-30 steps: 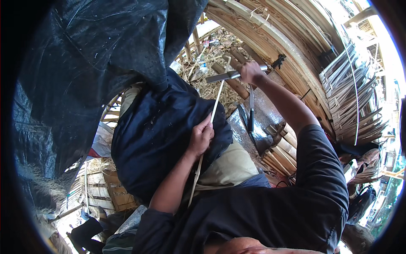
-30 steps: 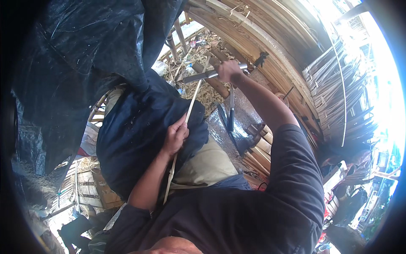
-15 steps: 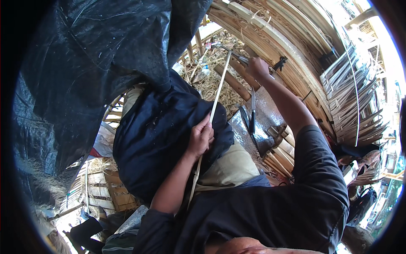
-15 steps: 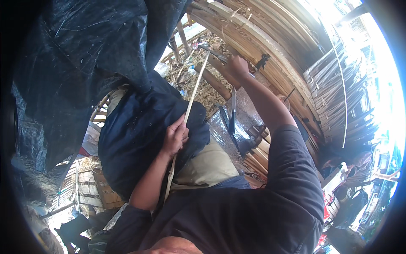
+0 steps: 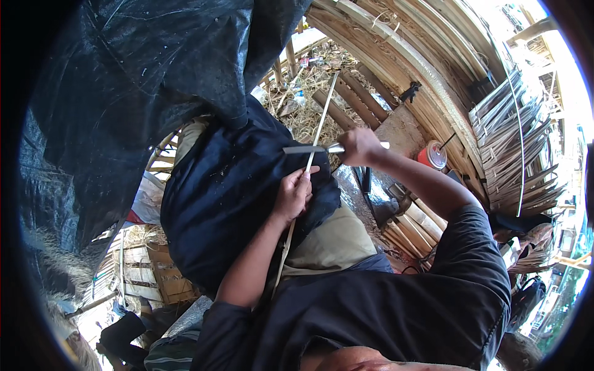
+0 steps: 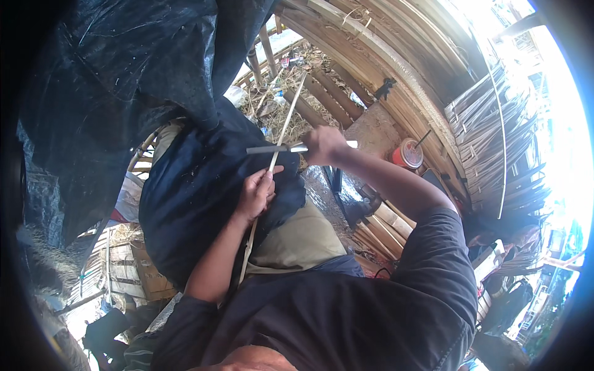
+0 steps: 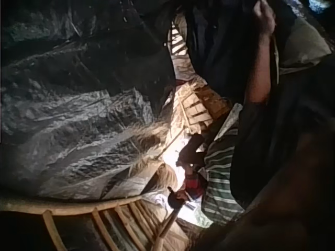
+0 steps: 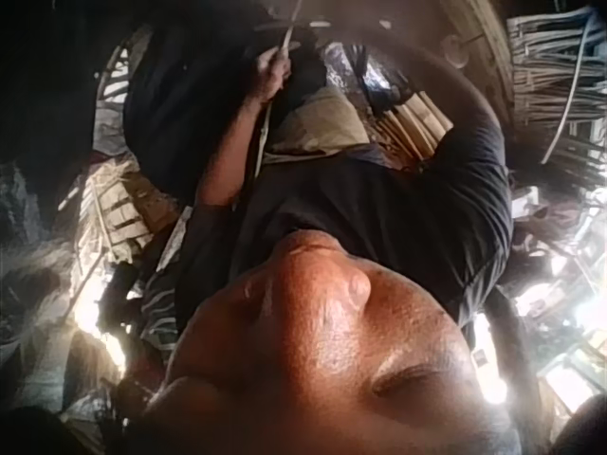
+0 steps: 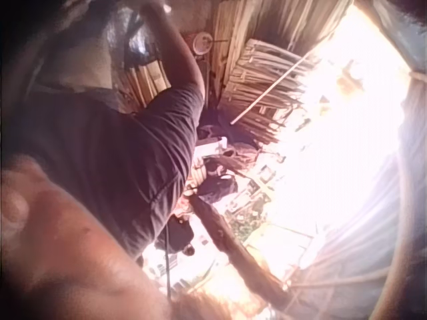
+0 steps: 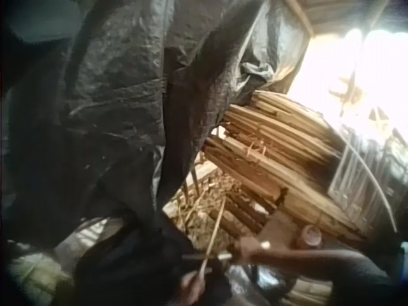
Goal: The person holds a thin bamboo strip and repeatedly scrapes and shaves along its length using a knife.
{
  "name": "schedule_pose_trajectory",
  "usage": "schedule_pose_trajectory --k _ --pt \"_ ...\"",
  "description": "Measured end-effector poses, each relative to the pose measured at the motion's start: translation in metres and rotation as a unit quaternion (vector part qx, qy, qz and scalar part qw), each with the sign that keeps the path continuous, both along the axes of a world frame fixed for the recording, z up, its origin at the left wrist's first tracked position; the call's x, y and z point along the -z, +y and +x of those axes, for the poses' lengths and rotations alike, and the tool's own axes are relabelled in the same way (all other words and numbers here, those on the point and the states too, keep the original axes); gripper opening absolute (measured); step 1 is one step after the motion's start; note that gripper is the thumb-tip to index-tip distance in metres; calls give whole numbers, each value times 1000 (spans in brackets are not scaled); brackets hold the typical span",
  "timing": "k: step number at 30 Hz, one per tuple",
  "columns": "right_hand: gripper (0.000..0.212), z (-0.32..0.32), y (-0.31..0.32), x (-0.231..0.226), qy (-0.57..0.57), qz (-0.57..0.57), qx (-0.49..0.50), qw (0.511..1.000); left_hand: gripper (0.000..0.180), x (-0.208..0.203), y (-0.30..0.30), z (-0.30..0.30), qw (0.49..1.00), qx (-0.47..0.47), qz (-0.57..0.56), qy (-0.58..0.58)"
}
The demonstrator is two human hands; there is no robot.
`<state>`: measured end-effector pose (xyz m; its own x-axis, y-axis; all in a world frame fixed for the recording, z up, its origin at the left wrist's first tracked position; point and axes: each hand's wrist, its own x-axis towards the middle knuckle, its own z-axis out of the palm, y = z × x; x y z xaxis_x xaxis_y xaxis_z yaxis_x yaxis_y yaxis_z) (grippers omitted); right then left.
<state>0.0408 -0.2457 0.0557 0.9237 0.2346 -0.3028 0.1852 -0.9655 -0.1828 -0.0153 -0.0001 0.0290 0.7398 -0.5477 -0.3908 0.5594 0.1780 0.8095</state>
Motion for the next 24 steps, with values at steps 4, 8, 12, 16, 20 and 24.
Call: schedule_pose_trajectory --k 4,8,12,16,20,24 --pt "14 -4 1 19 -9 17 -24 1000 28 18 -3 -4 992 -8 30 -121" --pt "17 12 4 26 27 -12 39 999 24 24 1 -3 993 -17 29 -113" --pt "50 64 -62 14 43 -109 191 974 21 23 -1 -10 990 -24 67 -122" --pt "26 55 -37 -36 62 -156 126 978 21 18 -10 -6 979 -16 103 -176" --pt "22 15 3 -7 48 -103 10 993 21 20 -13 -7 978 -32 98 -180" --pt "27 53 -48 26 30 -157 183 970 22 24 -6 -11 980 -28 102 -170"
